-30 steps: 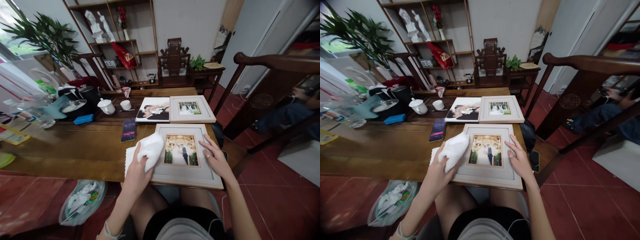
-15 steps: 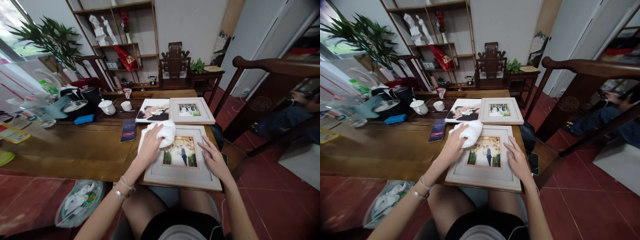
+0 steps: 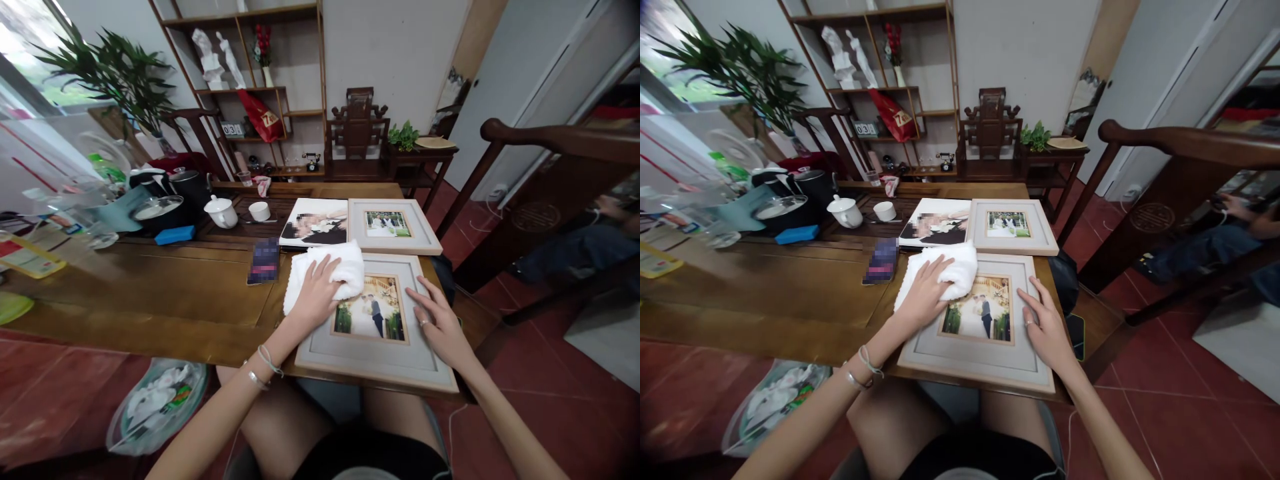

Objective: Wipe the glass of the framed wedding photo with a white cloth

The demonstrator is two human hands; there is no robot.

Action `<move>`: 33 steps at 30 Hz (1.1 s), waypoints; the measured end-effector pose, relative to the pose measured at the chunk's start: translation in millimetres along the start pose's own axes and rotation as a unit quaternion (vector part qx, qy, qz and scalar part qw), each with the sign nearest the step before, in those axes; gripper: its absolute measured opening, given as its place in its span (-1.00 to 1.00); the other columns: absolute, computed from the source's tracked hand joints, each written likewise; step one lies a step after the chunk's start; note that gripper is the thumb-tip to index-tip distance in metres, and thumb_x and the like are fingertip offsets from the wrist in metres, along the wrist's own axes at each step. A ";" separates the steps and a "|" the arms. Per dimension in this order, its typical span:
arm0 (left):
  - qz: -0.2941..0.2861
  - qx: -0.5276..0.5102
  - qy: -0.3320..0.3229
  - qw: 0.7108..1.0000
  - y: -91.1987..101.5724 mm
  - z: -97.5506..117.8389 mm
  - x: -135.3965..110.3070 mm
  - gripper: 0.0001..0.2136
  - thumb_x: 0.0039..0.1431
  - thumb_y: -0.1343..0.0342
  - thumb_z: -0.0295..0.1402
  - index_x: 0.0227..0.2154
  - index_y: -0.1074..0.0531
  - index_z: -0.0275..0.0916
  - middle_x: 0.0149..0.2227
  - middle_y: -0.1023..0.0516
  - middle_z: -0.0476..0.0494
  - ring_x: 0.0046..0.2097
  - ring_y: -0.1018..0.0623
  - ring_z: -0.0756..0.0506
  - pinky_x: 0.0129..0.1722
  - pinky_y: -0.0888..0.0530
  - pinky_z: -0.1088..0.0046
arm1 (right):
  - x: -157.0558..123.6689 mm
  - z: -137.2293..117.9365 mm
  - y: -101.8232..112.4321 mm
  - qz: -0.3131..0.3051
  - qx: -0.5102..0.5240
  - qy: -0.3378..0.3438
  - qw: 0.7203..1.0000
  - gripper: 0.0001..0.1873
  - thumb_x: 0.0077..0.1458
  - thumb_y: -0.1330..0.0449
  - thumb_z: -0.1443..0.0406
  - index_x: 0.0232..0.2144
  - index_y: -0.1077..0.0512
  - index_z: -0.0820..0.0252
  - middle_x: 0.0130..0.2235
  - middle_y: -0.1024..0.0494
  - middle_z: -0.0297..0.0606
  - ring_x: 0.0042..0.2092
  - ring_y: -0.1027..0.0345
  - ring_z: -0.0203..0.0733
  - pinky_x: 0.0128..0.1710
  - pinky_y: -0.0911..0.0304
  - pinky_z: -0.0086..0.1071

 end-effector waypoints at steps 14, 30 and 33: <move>-0.022 0.029 -0.035 0.999 -1.8 -2.0 2.5 -0.75 0.09 -0.15 -0.38 -0.15 -0.52 -0.28 0.26 -0.19 -0.29 0.32 -0.03 -0.39 0.23 -0.02 -0.11 | 6.4 8.6 -5.4 0.005 0.095 -0.010 0.995 -0.62 0.18 -0.05 0.26 0.05 -0.41 0.01 0.30 -0.17 -0.26 0.36 0.15 -0.07 0.34 0.26 0.02; -0.028 -0.050 -0.063 0.996 11.9 38.1 -72.0 -0.78 -0.02 -0.18 -0.40 -0.26 -0.53 -0.24 0.33 -0.02 -0.20 0.34 0.02 -0.35 0.27 0.07 -0.05 | 10.6 7.0 -1.0 0.017 0.097 0.007 0.995 -0.60 0.11 -0.12 0.29 0.02 -0.43 -0.02 0.23 -0.30 -0.27 0.32 0.01 -0.02 0.31 0.14 0.03; 0.020 -0.040 -0.012 0.999 3.8 9.9 -25.9 -0.74 0.03 -0.12 -0.44 -0.17 -0.51 -0.27 0.32 -0.08 -0.24 0.34 0.00 -0.29 0.28 0.03 0.03 | 10.7 10.6 -1.1 0.000 0.100 0.014 0.995 -0.56 0.10 -0.13 0.29 0.06 -0.39 -0.03 0.24 -0.28 -0.26 0.33 0.05 -0.02 0.31 0.17 0.05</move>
Point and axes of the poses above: each hand's wrist, its own x-axis towards the middle knuckle, its own y-axis out of the back of the hand, z = x × y, the point moved 3 cm from there along x, towards the middle knuckle
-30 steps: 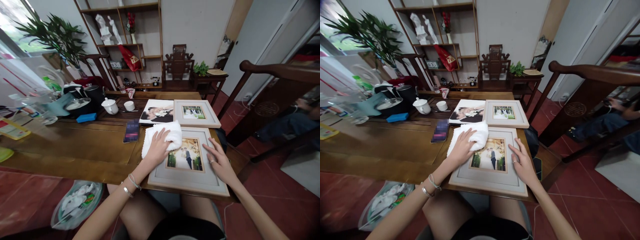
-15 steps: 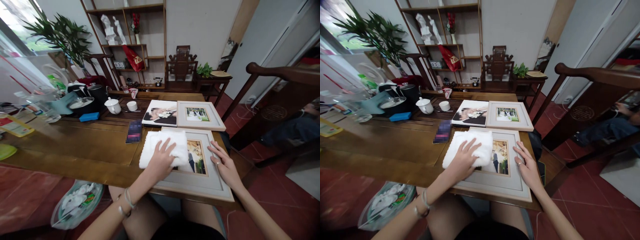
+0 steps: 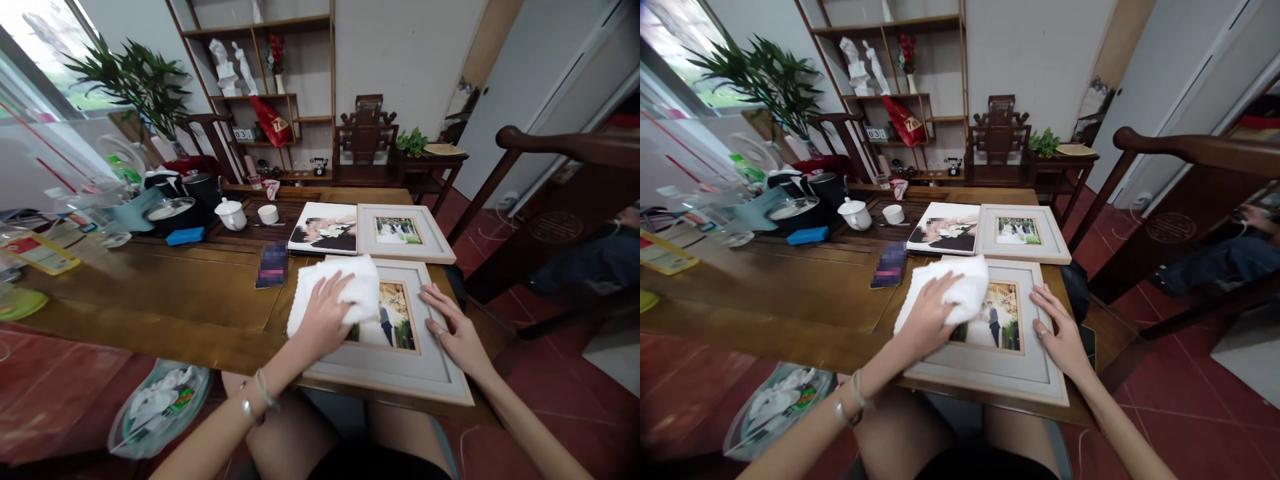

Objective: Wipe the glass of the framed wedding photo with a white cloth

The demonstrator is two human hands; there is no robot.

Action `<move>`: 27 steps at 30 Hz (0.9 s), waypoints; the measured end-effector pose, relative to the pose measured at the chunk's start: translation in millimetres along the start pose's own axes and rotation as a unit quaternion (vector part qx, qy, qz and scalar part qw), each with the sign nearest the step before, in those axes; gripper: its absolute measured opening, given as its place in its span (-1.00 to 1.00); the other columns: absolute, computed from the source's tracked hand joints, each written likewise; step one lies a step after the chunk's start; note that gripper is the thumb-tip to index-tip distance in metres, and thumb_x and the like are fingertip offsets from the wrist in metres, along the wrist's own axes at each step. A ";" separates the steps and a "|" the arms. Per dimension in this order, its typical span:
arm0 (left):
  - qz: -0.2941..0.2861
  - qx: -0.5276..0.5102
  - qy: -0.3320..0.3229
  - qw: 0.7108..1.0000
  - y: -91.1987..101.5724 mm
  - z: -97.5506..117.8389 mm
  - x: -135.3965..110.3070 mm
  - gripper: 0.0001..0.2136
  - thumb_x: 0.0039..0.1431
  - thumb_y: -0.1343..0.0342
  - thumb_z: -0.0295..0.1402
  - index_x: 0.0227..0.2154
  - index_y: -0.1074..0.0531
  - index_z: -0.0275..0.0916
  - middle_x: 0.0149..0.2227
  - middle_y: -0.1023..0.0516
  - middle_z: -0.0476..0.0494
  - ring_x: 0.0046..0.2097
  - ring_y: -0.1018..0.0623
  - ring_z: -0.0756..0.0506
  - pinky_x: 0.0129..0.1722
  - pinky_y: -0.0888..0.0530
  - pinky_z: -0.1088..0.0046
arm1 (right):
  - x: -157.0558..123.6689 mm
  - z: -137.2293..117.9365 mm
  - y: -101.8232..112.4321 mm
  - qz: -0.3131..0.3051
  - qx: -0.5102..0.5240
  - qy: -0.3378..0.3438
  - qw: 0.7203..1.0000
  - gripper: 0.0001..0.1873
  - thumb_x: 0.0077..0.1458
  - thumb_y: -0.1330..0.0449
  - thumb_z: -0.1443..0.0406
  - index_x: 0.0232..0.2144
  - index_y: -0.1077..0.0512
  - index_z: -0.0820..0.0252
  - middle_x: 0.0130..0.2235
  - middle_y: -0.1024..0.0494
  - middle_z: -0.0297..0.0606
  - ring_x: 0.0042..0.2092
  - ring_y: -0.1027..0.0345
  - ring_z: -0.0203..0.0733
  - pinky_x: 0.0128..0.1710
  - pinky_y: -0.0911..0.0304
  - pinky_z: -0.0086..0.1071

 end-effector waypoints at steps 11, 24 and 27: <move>-0.071 0.034 -0.026 0.997 1.4 17.1 -14.3 -0.76 0.04 -0.15 -0.38 -0.19 -0.53 -0.23 0.29 -0.15 -0.18 0.33 0.02 -0.37 0.26 0.01 -0.09 | -3.8 0.2 -1.7 -0.008 -0.027 -0.022 0.999 -0.58 0.14 -0.10 0.25 0.07 -0.37 0.00 0.28 -0.21 -0.23 0.31 -0.03 -0.02 0.30 0.11 0.02; -0.052 0.044 0.028 0.997 -4.5 12.6 30.2 -0.69 0.12 -0.13 -0.37 -0.05 -0.46 -0.29 0.34 0.02 -0.27 0.34 0.02 -0.36 0.27 -0.01 -0.06 | -2.5 -0.3 -0.1 -0.034 -0.039 -0.003 0.999 -0.61 0.16 -0.06 0.25 0.04 -0.41 0.01 0.28 -0.21 -0.24 0.30 -0.05 -0.03 0.29 0.09 0.00; -0.054 0.067 0.035 0.996 -6.3 -2.5 49.4 -0.65 0.14 -0.12 -0.38 0.00 -0.43 -0.30 0.34 0.01 -0.28 0.34 0.04 -0.39 0.25 -0.02 -0.09 | -2.0 -1.5 -0.1 -0.029 -0.035 -0.009 0.999 -0.61 0.15 -0.06 0.25 0.03 -0.43 0.01 0.27 -0.23 -0.24 0.29 -0.06 -0.03 0.28 0.08 0.01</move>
Point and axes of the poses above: each hand's wrist, its own x-axis towards the middle knuckle, its own y-axis out of the back of the hand, z = x × y, the point moved 3 cm from there along x, towards the middle knuckle
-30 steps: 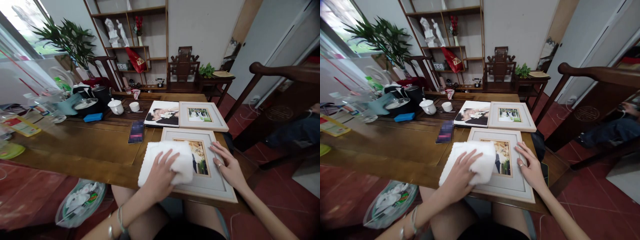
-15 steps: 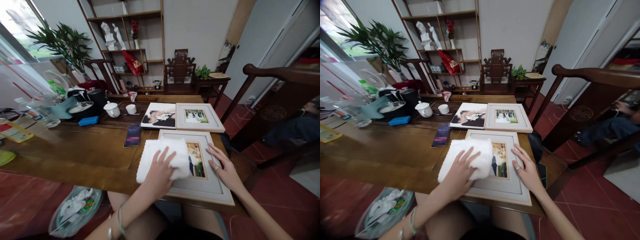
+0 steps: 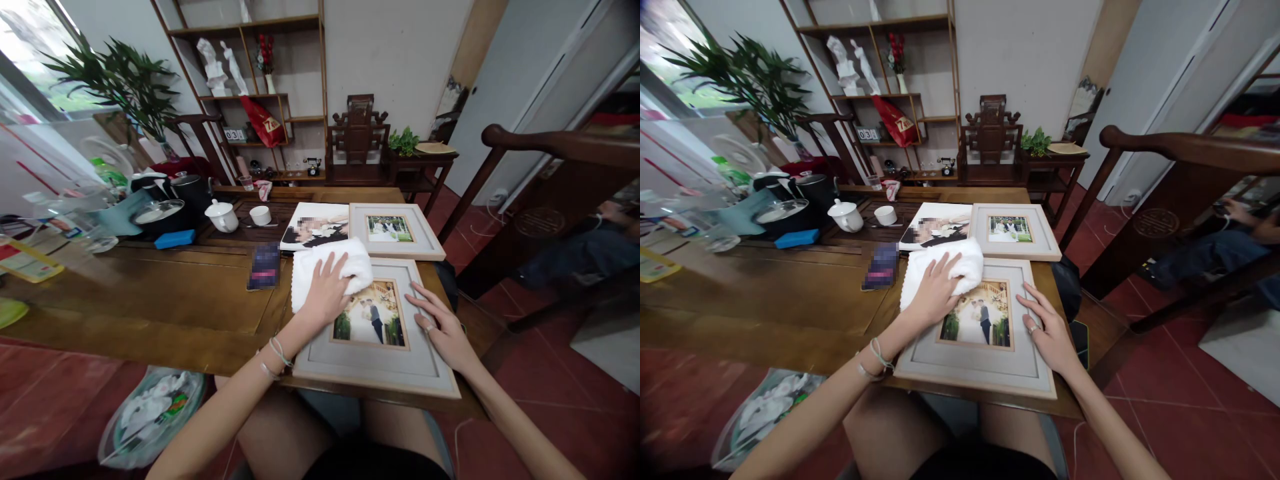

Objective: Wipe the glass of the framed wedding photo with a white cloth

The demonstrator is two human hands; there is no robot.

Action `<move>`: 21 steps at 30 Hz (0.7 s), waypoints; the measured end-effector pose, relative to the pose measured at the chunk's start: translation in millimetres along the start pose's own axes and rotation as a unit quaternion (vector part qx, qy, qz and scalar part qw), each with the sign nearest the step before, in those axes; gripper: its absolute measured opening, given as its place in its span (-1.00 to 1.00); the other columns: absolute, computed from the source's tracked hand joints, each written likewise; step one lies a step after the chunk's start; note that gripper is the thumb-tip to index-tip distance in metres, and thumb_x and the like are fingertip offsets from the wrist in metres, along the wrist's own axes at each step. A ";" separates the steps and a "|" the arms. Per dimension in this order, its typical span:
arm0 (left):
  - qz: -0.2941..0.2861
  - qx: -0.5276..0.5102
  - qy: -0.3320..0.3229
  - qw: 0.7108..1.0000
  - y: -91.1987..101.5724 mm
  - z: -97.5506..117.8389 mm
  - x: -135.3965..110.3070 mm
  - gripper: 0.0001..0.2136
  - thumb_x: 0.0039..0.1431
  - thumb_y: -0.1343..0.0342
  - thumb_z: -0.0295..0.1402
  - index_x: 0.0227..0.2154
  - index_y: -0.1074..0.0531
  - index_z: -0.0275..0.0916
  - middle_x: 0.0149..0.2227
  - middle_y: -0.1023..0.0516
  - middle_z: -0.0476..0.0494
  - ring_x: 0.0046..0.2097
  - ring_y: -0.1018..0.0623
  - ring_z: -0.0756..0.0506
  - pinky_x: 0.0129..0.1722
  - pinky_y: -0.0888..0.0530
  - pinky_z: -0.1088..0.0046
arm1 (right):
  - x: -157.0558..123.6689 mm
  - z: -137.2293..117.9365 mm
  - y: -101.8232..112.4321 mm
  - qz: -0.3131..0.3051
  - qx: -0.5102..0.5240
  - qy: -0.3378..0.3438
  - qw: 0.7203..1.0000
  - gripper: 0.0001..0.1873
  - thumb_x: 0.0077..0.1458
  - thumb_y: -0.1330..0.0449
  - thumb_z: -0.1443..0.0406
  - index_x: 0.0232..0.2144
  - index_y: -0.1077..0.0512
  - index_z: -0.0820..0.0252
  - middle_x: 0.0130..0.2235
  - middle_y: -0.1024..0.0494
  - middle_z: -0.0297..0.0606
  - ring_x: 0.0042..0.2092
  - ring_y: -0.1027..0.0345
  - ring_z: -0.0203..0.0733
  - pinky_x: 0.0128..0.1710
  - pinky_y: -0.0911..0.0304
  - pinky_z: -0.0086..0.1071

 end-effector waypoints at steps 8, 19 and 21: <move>-0.073 -0.058 -0.099 0.991 12.1 54.3 -93.5 -0.73 0.10 -0.15 -0.31 -0.13 -0.50 -0.22 0.34 0.00 -0.21 0.34 0.04 -0.43 0.24 -0.03 -0.13 | 0.1 -4.5 -3.1 0.037 0.013 -0.022 0.999 -0.64 0.13 -0.07 0.27 -0.04 -0.48 0.04 0.25 -0.27 -0.24 0.27 -0.12 -0.02 0.28 0.06 -0.02; 0.005 -0.003 0.029 1.000 6.9 19.1 -68.6 -0.80 0.05 -0.15 -0.42 -0.23 -0.53 -0.28 0.36 0.09 -0.23 0.33 0.02 -0.41 0.24 -0.06 -0.11 | 1.0 -5.6 -5.3 0.017 0.003 0.001 1.000 -0.62 0.14 -0.07 0.27 0.00 -0.44 0.06 0.26 -0.25 -0.18 0.29 -0.07 -0.02 0.28 0.08 0.04; 0.025 0.013 0.042 0.999 6.8 -0.9 -42.7 -0.79 0.09 -0.12 -0.43 -0.20 -0.52 -0.31 0.36 0.10 -0.22 0.34 0.04 -0.42 0.25 -0.05 -0.11 | 0.5 -5.3 -5.3 0.015 0.002 0.006 1.000 -0.61 0.14 -0.06 0.27 0.02 -0.44 0.05 0.26 -0.25 -0.19 0.29 -0.07 -0.02 0.28 0.08 0.05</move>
Point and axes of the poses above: each hand's wrist, its own x-axis towards the middle knuckle, its own y-axis out of the back of the hand, z = x × y, the point moved 3 cm from there along x, towards the middle knuckle
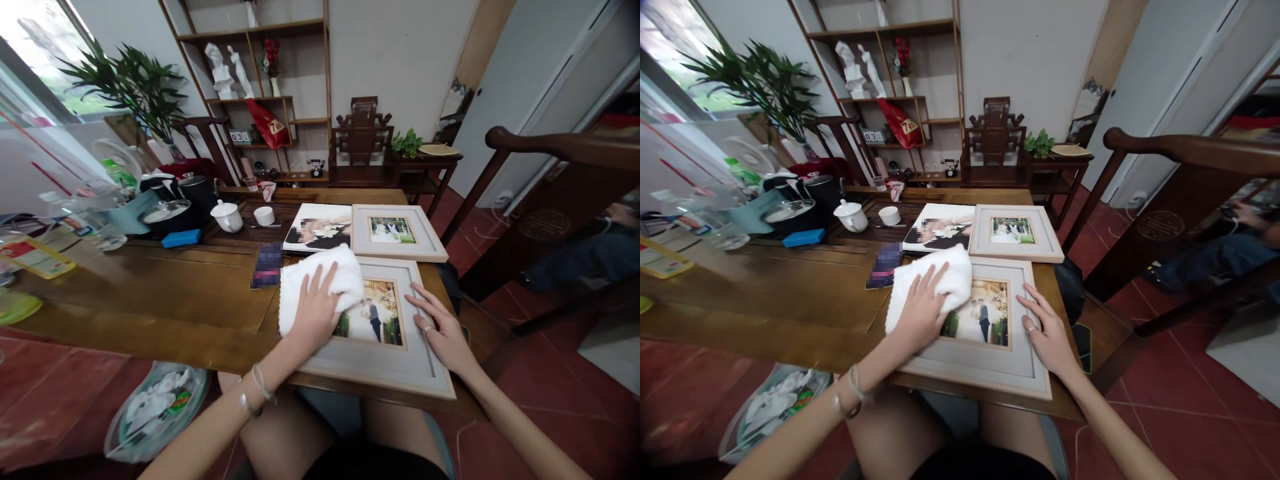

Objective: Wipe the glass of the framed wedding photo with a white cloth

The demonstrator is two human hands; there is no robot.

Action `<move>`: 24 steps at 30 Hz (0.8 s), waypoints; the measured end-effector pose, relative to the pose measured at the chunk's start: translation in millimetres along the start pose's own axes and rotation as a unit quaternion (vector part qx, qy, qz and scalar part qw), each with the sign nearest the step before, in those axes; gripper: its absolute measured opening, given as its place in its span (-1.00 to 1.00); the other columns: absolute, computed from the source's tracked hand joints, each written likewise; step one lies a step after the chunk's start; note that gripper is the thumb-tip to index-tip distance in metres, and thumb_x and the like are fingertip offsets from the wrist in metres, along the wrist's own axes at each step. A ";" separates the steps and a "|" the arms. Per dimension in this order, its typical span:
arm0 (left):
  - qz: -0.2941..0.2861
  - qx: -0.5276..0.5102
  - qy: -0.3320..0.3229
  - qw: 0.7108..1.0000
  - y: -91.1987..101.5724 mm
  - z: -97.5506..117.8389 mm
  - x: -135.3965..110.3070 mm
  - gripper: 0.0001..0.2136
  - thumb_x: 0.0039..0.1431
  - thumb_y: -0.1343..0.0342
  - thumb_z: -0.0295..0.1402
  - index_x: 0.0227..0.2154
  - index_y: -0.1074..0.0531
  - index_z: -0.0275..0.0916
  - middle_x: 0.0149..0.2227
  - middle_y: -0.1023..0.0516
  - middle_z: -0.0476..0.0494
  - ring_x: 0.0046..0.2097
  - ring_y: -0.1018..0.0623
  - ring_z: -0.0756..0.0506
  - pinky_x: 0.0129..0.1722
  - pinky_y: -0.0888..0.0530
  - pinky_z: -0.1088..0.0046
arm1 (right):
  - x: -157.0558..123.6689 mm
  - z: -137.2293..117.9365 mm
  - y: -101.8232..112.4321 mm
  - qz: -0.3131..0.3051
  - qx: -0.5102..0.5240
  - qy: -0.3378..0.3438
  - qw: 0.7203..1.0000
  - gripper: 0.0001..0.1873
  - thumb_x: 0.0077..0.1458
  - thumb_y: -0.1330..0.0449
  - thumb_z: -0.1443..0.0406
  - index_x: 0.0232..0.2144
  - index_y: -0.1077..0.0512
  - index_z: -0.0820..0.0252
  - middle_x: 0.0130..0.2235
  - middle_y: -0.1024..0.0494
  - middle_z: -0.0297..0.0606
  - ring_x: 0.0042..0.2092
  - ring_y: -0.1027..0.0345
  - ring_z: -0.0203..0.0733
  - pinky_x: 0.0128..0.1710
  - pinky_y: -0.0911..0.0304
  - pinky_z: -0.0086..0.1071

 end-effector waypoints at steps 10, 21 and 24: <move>-0.101 -0.079 -0.141 0.982 11.9 38.1 -46.4 -0.76 0.16 -0.11 -0.30 -0.15 -0.52 -0.22 0.33 -0.05 -0.12 0.33 0.03 -0.43 0.25 -0.03 -0.15 | -1.0 -4.5 0.1 0.017 -0.014 -0.009 1.000 -0.61 0.13 -0.07 0.28 0.01 -0.45 0.04 0.26 -0.26 -0.24 0.26 -0.12 -0.02 0.29 0.08 0.00; 0.002 -0.067 -0.030 0.997 -2.6 5.3 6.7 -0.67 0.15 -0.06 -0.43 -0.01 -0.42 -0.30 0.37 0.14 -0.22 0.36 0.09 -0.36 0.28 -0.01 -0.03 | -1.7 -2.0 2.6 -0.017 -0.022 0.018 0.999 -0.57 0.15 -0.05 0.28 0.09 -0.36 0.00 0.29 -0.19 -0.25 0.30 -0.03 -0.03 0.29 0.09 0.01; 0.014 -0.041 -0.007 0.999 -8.5 -5.6 37.8 -0.64 0.18 -0.06 -0.40 0.05 -0.39 -0.29 0.37 0.14 -0.20 0.34 0.11 -0.44 0.25 -0.03 -0.11 | -1.2 -1.9 2.5 -0.019 -0.019 0.018 0.999 -0.57 0.16 -0.04 0.28 0.08 -0.37 0.00 0.29 -0.19 -0.24 0.30 -0.04 -0.04 0.29 0.10 0.02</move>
Point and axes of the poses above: each hand's wrist, its own x-axis towards the middle knuckle, its own y-axis out of the back of the hand, z = x × y, the point moved 3 cm from there along x, towards the middle knuckle
